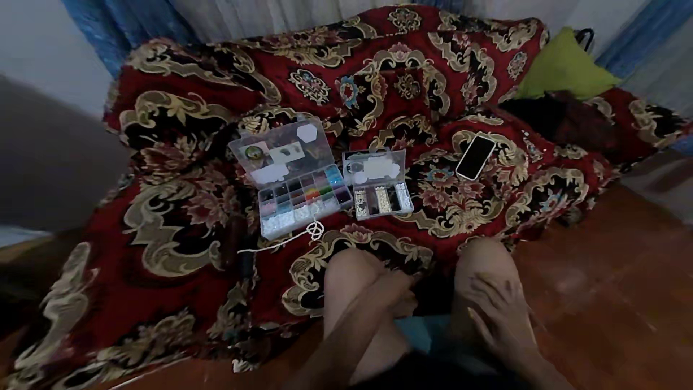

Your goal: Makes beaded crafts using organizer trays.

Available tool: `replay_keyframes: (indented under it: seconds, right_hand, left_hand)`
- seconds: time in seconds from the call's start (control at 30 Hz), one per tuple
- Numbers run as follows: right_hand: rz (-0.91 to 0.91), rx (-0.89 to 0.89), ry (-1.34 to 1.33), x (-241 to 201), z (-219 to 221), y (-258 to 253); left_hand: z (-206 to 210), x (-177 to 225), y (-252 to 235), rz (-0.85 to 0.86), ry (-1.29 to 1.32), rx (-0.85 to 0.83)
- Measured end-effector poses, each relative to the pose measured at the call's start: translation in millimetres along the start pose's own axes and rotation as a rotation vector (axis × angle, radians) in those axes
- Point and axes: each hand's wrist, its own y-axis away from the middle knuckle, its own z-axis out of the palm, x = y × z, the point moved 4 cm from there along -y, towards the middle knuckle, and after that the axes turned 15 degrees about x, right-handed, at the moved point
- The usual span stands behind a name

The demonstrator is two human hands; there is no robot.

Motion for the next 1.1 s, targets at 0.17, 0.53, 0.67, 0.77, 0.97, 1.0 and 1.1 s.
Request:
replay_keyframes:
  seconds: [0.17, 0.53, 0.67, 0.77, 0.97, 1.0, 1.1]
  right_hand:
    - [0.099, 0.044, -0.166, 15, 64, -50]
    - [0.454, -0.320, -0.368, 77, 157, -256]
    - [0.498, -0.404, -0.305, 112, 184, -256]
    - [0.459, -0.574, -0.208, 122, 201, -241]
    - [0.384, -0.672, -0.222, 110, 221, -258]
    - [0.373, -0.665, -0.233, 108, 225, -258]
    - [0.348, -0.681, -0.215, 98, 239, -255]
  left_hand:
    - [5, -13, -15, 0.028, 0.156, 0.086]
    - [-179, -56, -87, -0.161, 0.385, 0.908]
    - [-195, -75, -119, -0.177, 0.332, 1.126]
    - [-173, -92, -136, -0.170, 0.284, 1.218]
    - [-144, -97, -150, -0.207, 0.265, 0.986]
    - [-143, -96, -152, -0.179, 0.241, 0.995]
    - [-143, -99, -158, -0.225, 0.209, 0.875]
